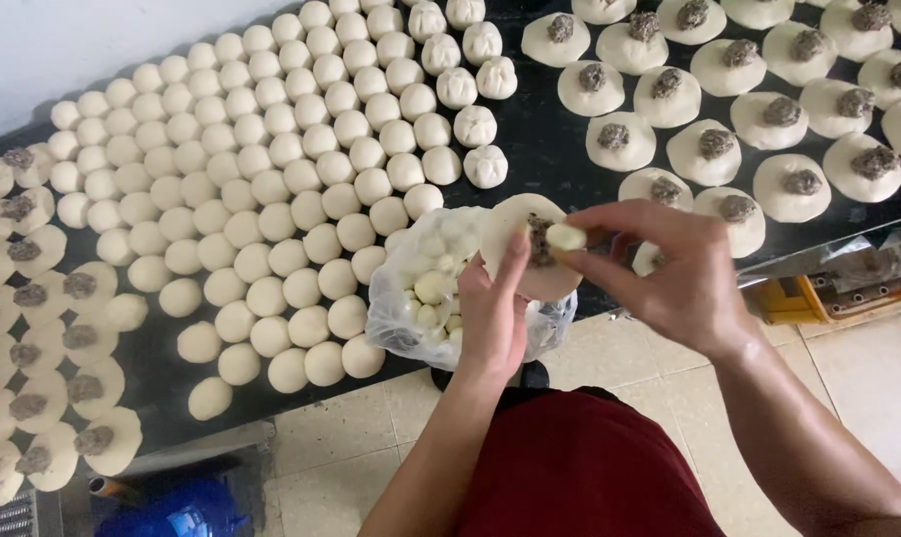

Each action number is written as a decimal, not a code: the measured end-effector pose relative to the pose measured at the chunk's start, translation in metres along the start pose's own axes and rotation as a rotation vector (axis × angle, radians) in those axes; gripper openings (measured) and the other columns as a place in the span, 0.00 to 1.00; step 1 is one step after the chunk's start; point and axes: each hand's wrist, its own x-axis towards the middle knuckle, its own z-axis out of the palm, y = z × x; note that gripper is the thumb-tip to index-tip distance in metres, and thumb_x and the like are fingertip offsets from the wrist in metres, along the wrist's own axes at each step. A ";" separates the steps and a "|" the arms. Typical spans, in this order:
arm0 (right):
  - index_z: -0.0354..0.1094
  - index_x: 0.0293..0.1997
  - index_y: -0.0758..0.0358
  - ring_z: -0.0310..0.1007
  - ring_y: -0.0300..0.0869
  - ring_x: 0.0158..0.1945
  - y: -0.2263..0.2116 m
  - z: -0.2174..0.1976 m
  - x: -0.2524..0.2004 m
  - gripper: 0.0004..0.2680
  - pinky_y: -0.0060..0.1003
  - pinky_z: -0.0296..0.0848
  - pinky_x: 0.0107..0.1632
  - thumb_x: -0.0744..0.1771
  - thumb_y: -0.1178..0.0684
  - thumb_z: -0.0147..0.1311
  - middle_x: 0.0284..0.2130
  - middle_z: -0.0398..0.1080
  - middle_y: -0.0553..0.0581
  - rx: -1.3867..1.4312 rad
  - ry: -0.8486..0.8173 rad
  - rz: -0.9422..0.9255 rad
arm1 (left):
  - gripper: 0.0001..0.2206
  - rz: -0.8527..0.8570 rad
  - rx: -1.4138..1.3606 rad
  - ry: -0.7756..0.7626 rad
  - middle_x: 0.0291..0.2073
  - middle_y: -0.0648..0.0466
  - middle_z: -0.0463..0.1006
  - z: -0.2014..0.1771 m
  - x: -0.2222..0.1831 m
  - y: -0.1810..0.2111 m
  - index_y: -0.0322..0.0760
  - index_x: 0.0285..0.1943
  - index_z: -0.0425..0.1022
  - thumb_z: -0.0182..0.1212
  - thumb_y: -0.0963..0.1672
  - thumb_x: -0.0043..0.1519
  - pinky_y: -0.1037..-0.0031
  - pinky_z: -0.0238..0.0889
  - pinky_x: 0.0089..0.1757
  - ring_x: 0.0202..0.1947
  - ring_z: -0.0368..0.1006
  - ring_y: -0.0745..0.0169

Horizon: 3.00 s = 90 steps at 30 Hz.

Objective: Assembling and sealing filled buns by adding a small egg to meat filling and pleating the dough.

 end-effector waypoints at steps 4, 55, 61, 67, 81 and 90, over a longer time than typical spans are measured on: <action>0.77 0.50 0.62 0.78 0.38 0.42 -0.004 0.007 0.000 0.13 0.31 0.79 0.38 0.63 0.54 0.70 0.45 0.78 0.59 -0.143 0.011 -0.139 | 0.20 0.071 0.100 -0.114 0.47 0.46 0.81 0.006 -0.008 0.001 0.26 0.57 0.75 0.69 0.45 0.61 0.65 0.77 0.51 0.47 0.81 0.58; 0.76 0.50 0.67 0.84 0.39 0.34 0.014 -0.030 -0.019 0.13 0.28 0.84 0.35 0.62 0.57 0.66 0.33 0.81 0.57 0.078 -0.316 -0.084 | 0.20 -0.291 0.729 -0.319 0.42 0.43 0.83 0.015 -0.024 0.040 0.27 0.64 0.77 0.57 0.39 0.61 0.79 0.69 0.35 0.34 0.76 0.63; 0.79 0.39 0.64 0.84 0.39 0.33 0.014 -0.027 -0.021 0.05 0.28 0.80 0.30 0.64 0.57 0.66 0.32 0.80 0.58 -0.024 -0.224 -0.153 | 0.15 -0.112 0.879 -0.114 0.41 0.43 0.85 0.020 -0.022 0.039 0.27 0.55 0.80 0.66 0.42 0.61 0.75 0.77 0.39 0.36 0.82 0.60; 0.75 0.51 0.65 0.85 0.38 0.33 0.019 -0.030 -0.019 0.13 0.28 0.83 0.34 0.63 0.56 0.66 0.33 0.81 0.56 0.136 -0.385 -0.141 | 0.17 -0.057 1.146 -0.384 0.41 0.47 0.87 0.021 -0.027 0.047 0.33 0.59 0.79 0.61 0.41 0.60 0.75 0.78 0.41 0.36 0.84 0.63; 0.78 0.40 0.65 0.86 0.37 0.35 0.027 -0.028 -0.025 0.04 0.28 0.82 0.35 0.66 0.56 0.64 0.34 0.82 0.59 0.301 -0.331 -0.156 | 0.21 -0.184 0.685 -0.253 0.34 0.49 0.71 0.021 -0.043 0.038 0.29 0.67 0.72 0.45 0.46 0.69 0.82 0.52 0.23 0.23 0.59 0.72; 0.78 0.42 0.66 0.80 0.35 0.25 0.022 -0.022 -0.031 0.06 0.26 0.73 0.24 0.65 0.56 0.65 0.30 0.81 0.58 0.187 -0.218 -0.109 | 0.22 -0.108 0.641 -0.457 0.43 0.45 0.80 0.011 -0.046 0.040 0.27 0.70 0.68 0.42 0.46 0.72 0.80 0.72 0.32 0.32 0.77 0.68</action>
